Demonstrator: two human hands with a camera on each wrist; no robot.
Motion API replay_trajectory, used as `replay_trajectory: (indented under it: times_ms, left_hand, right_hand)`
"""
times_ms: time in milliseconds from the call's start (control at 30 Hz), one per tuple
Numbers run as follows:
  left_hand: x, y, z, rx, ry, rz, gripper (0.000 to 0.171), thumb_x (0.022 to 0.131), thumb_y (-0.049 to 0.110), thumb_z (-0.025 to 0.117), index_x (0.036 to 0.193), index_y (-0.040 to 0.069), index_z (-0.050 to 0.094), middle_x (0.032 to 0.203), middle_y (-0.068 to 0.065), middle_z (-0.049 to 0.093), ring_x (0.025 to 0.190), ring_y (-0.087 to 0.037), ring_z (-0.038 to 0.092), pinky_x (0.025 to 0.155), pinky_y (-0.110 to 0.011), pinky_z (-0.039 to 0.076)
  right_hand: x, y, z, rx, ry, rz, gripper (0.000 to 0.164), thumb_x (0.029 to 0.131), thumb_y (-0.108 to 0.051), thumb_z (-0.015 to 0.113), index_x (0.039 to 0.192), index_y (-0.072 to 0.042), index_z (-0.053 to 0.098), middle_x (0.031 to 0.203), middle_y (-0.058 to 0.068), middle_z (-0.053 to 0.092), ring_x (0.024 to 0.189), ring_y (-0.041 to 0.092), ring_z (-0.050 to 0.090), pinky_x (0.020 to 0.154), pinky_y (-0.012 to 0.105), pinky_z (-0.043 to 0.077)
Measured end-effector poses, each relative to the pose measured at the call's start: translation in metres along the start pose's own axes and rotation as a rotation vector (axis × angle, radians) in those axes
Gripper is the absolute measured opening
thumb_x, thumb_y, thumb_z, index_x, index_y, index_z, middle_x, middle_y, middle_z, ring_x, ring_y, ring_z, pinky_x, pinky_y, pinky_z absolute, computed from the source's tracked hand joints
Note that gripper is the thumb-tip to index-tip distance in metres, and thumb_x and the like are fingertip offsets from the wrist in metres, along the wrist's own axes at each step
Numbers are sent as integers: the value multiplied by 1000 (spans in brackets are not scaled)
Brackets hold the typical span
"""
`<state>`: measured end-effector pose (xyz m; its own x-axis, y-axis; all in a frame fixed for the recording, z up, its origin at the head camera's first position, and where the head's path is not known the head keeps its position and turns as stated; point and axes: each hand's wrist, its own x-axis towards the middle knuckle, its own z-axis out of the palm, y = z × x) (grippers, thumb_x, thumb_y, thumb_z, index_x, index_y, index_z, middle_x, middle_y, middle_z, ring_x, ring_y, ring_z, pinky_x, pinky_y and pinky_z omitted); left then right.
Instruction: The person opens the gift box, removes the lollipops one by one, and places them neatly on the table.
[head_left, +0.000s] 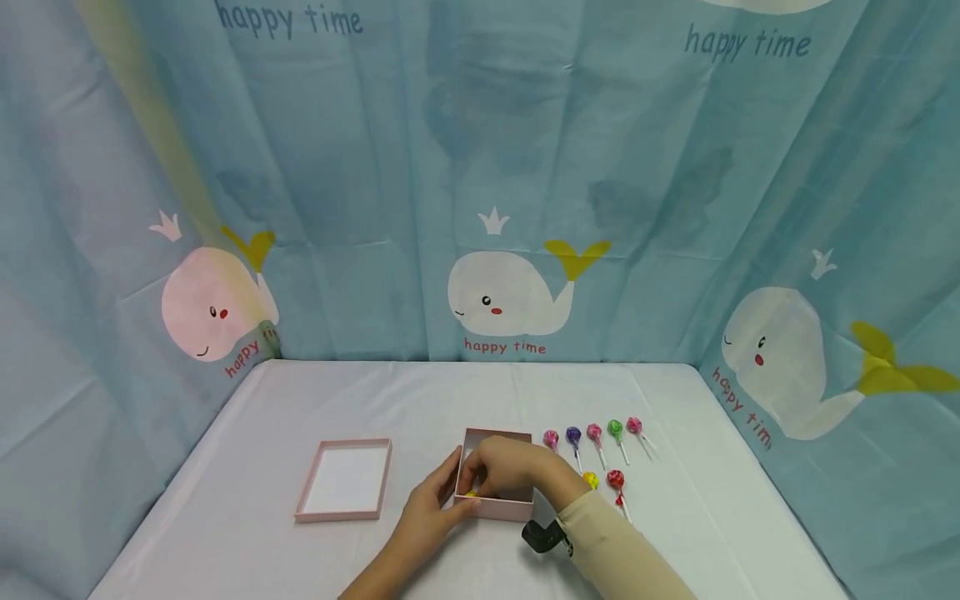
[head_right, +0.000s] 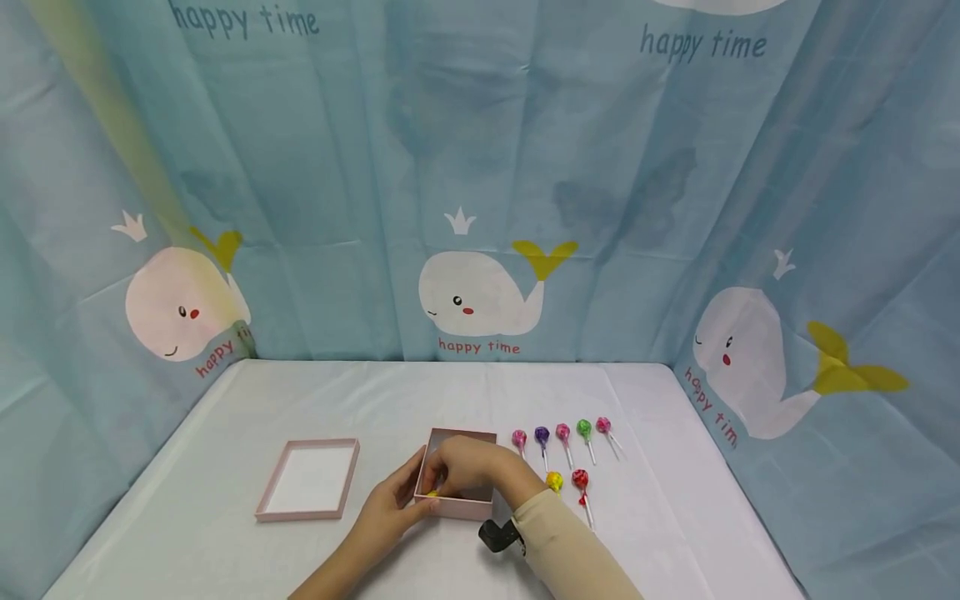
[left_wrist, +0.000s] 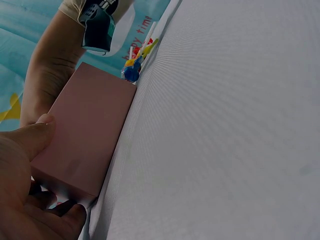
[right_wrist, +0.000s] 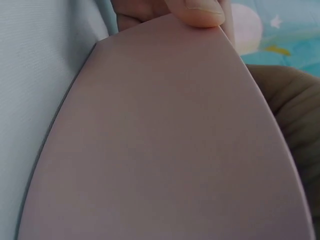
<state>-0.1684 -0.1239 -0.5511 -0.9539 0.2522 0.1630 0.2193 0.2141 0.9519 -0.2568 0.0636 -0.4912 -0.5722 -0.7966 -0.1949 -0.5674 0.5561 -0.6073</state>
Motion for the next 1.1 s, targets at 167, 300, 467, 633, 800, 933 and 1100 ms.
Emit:
replay_trajectory:
  times_ms: [167,300,467,633,800,933,1100]
  left_hand:
    - [0,0,0,15,2,9,92,87,31,82,160,8,33,165,-14,33,148,-34,36,116,-34,40]
    - [0,0,1,17,5,0,90,87,30,82,160,10,34,164,-13,35,148,-33,38,116,-34,41]
    - [0,1,0,24,-5,1,90,88,31,82,161,9,33,164,-12,35,148,-33,38,116,-35,40]
    - [0,2,0,22,-12,7,89,89,31,80,160,7,32,164,-14,34,148,-34,37,116,-36,40]
    - [0,1,0,13,-9,-5,90,89,31,81,161,8,32,164,-13,33,148,-33,37,117,-35,38]
    - [0,0,2,0,-6,-8,90,88,31,82,161,11,33,165,-10,33,149,-31,37,118,-34,38]
    - [0,1,2,12,5,7,90,87,31,82,160,10,34,165,-12,33,149,-33,37,117,-36,39]
  right_hand:
    - [-1,3,1,20,18,-7,18,84,-8,83,91,-24,78,84,-18,70,73,-3,61,66,15,56]
    - [-3,6,0,20,68,1,19,83,-12,84,91,-28,78,82,-18,68,68,0,56,59,16,53]
    - [-6,5,-4,45,138,-5,19,81,-15,86,89,-28,76,82,-16,66,68,3,53,55,18,50]
    - [-9,5,-8,44,207,-25,20,81,-19,87,92,-30,76,88,-19,67,79,6,57,67,18,53]
    - [-15,3,-13,69,276,-39,19,82,-22,87,97,-29,77,93,-20,68,87,12,60,77,20,53]
    - [-22,1,-19,107,351,-52,19,84,-23,86,100,-29,77,100,-18,69,92,19,62,79,23,54]
    - [-29,-3,-29,137,472,-58,20,86,-24,85,104,-30,77,106,-18,69,96,17,62,84,26,56]
